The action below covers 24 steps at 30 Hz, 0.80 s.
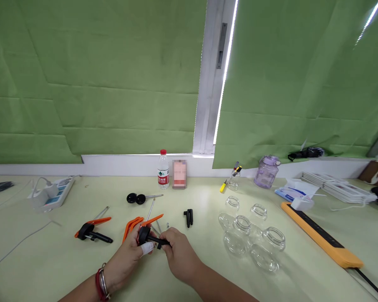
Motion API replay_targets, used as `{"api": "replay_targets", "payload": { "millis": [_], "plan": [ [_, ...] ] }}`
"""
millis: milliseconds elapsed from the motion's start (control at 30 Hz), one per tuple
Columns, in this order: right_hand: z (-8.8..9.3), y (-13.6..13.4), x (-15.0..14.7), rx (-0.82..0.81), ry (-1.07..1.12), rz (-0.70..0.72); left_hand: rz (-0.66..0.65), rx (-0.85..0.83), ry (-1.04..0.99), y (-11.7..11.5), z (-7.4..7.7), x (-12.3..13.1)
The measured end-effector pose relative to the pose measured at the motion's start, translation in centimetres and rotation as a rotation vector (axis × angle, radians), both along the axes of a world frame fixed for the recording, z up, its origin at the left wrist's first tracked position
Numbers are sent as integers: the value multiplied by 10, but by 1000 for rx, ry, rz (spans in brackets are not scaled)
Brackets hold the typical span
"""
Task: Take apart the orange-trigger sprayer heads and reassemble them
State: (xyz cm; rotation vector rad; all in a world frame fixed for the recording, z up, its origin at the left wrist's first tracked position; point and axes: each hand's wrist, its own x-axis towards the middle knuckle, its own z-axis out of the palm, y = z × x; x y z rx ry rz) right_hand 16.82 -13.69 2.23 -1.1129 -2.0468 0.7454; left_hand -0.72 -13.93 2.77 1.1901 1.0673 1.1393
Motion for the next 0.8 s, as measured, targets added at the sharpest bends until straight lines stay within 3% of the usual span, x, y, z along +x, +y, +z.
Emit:
{"api": "replay_targets", "payload": {
  "millis": [100, 500, 800],
  "plan": [
    [0, 0, 0, 9, -3, 3, -65, 13, 27, 1, -3, -1],
    [-4, 0, 0, 60, -4, 51, -63, 4, 23, 0, -6, -1],
    [-6, -2, -1, 70, 28, 123, 11, -56, -52, -9, -2, 7]
  ]
}}
